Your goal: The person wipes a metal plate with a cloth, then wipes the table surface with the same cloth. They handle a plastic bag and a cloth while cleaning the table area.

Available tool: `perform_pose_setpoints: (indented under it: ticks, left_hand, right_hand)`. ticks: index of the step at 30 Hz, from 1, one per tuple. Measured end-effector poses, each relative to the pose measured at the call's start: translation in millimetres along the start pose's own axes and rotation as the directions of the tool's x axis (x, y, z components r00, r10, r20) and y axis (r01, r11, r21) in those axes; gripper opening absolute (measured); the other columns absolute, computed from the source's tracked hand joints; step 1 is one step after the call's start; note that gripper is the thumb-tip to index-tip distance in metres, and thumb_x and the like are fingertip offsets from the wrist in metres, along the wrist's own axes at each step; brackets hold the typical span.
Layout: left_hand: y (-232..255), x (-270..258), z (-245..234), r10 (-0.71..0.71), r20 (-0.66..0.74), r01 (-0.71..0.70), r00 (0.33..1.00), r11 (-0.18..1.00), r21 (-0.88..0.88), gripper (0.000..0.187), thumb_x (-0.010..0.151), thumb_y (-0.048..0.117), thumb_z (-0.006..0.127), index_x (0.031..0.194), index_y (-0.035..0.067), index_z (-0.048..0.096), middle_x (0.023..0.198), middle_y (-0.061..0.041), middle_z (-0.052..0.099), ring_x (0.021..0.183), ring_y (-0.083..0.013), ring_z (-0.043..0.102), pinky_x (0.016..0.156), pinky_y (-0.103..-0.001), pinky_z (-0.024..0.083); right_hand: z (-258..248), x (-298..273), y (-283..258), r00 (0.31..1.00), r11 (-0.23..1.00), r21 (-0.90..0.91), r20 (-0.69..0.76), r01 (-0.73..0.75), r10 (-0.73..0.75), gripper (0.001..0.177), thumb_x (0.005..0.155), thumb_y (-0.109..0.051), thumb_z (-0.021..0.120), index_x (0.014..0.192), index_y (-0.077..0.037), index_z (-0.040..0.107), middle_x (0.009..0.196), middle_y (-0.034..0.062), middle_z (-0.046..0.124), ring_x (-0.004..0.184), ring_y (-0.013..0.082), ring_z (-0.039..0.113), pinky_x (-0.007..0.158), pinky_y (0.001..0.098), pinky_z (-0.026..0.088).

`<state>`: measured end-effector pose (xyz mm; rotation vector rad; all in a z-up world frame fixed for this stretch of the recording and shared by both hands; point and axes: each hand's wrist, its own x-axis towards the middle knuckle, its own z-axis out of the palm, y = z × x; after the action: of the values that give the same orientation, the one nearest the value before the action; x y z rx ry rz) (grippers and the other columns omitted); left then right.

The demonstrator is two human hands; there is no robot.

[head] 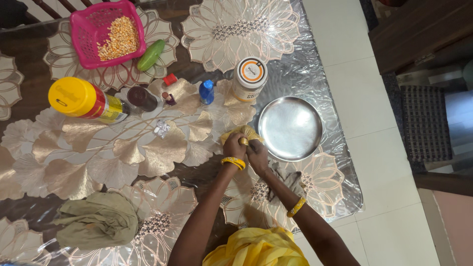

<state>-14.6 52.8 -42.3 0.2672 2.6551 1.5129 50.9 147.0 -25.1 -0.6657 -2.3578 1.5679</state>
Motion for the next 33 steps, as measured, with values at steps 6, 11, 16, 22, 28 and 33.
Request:
perform_pose_setpoints:
  ticks: [6,11,16,22,28,33]
  left_hand:
    - [-14.3,0.2,2.2,0.092,0.020,-0.092,0.996,0.995,0.028,0.012,0.077,0.009,0.076,0.086,0.009,0.069,0.096,-0.011,0.069,0.093,-0.0347,0.067,0.080,-0.043,0.054]
    - [-13.4,1.2,-8.7,0.066,0.130,-0.061,0.989,0.997,-0.037,0.013,0.074,0.007,0.077,0.085,0.008,0.071,0.099,-0.007,0.070,0.087,-0.0261,0.070,0.078,-0.036,0.056]
    - [-8.1,0.8,-24.5,0.058,0.298,-0.012,0.953,0.988,-0.152,0.019,0.073,0.004,0.078,0.092,0.003,0.074,0.103,-0.005,0.068,0.089,-0.0196,0.069,0.081,-0.034,0.057]
    - [-21.8,5.7,-6.4,-0.363,0.457,0.557,0.812,0.715,-0.422,0.013,0.085,0.004,0.069,0.096,-0.002,0.068,0.090,-0.010,0.069,0.073,-0.0173,0.069,0.064,-0.032,0.061]
    - [-49.6,5.1,13.8,-0.343,0.421,0.540,0.839,0.618,-0.572,0.012,0.088,0.007,0.070,0.093,-0.002,0.075,0.077,-0.005,0.069,0.061,-0.0091,0.058,0.051,-0.025,0.046]
    - [-49.0,4.3,11.3,-0.259,0.392,0.455,0.883,0.675,-0.581,0.015,0.090,0.011,0.069,0.092,-0.001,0.076,0.073,-0.002,0.069,0.061,-0.0065,0.058,0.051,-0.023,0.045]
  right_hand:
    - [5.0,-3.7,9.8,0.999,0.998,0.064,-0.032,-0.019,0.021,0.012,0.084,-0.004,0.062,0.087,0.007,0.067,0.071,0.0121,0.065,0.065,0.0139,0.057,0.061,0.0335,0.049]
    - [4.8,-1.6,8.2,0.992,0.983,0.129,0.013,-0.128,0.127,0.013,0.086,-0.001,0.060,0.092,0.007,0.069,0.075,0.0125,0.071,0.065,0.0137,0.067,0.060,0.0311,0.056]
    - [-1.7,2.8,2.6,0.987,0.979,0.158,0.122,-0.125,0.106,0.016,0.089,0.003,0.060,0.100,0.006,0.071,0.081,0.0149,0.074,0.066,0.0155,0.070,0.062,0.0319,0.059]
    - [-11.5,2.5,-15.9,0.983,0.994,0.030,0.153,-0.105,0.099,0.013,0.091,0.000,0.062,0.101,0.004,0.069,0.080,0.0142,0.074,0.069,0.0187,0.072,0.064,0.0332,0.058]
    - [-21.5,-17.4,-27.2,0.862,0.850,-0.147,0.074,0.506,-0.501,0.033,0.087,-0.002,0.062,0.119,0.004,0.058,0.089,0.0186,0.063,0.070,0.0287,0.064,0.061,0.0419,0.051]
    - [-14.4,-4.8,-10.4,0.898,0.846,-0.301,0.153,0.440,-0.413,0.015,0.092,-0.012,0.071,0.096,-0.003,0.060,0.082,0.0180,0.064,0.067,0.0355,0.062,0.060,0.0471,0.047]
